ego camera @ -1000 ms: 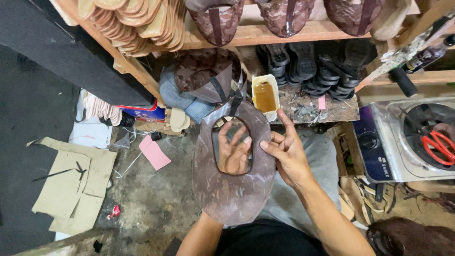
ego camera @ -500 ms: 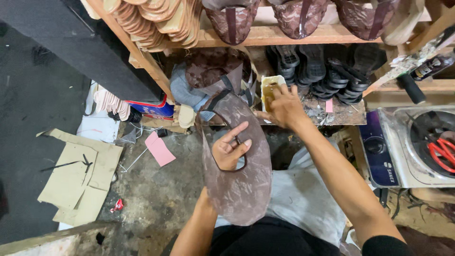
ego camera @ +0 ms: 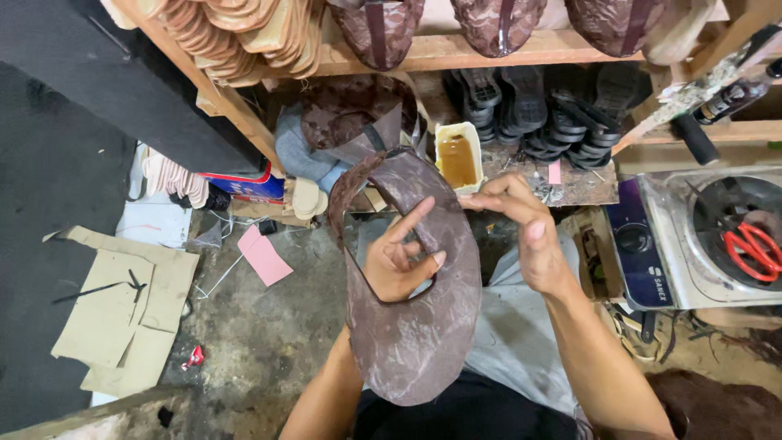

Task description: The person sits on the floor of a shoe workshop holding a sandal upper with a strap, dips their fingers into a container of yellow adhesive, and spreads the glue along the edge of the upper. They rotate the upper to reach different sections, briefly reach to a shelf, and continue applying adhesive around the strap area.

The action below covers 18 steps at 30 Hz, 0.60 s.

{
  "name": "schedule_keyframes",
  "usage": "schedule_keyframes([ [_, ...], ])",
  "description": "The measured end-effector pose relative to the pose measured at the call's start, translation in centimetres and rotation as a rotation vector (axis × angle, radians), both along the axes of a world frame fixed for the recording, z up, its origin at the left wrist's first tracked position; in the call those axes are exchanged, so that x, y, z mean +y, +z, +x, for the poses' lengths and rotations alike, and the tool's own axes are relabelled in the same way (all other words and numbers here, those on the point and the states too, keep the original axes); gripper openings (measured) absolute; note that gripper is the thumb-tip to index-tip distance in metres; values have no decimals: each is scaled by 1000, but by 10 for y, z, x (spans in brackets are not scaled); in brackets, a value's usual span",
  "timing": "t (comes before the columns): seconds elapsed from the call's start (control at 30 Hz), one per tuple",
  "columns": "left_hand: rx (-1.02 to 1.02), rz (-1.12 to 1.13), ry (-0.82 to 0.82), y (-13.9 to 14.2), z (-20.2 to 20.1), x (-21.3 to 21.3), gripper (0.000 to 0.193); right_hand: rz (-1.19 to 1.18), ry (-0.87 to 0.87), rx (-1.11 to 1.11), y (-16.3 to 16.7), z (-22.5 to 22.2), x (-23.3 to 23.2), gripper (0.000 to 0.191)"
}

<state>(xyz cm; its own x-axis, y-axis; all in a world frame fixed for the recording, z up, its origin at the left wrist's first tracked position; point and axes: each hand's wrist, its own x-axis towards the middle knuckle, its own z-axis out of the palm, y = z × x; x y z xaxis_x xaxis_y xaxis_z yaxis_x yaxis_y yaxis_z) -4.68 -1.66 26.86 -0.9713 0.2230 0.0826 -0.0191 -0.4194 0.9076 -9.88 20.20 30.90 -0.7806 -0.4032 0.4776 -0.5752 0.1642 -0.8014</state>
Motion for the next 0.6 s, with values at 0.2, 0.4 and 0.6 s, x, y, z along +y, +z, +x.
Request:
schedule_keyframes([
  [0.2, 35, -101, 8, 8, 6, 8, 77, 49, -7, 46, -7, -2, 6, 107],
  [0.4, 5, -92, 26, 14, 6, -2, 78, -105, -27, -21, -20, 12, 12, 103],
  [0.6, 50, -124, 82, 18, 2, 6, 76, 33, -44, 100, -20, 13, 14, 98],
])
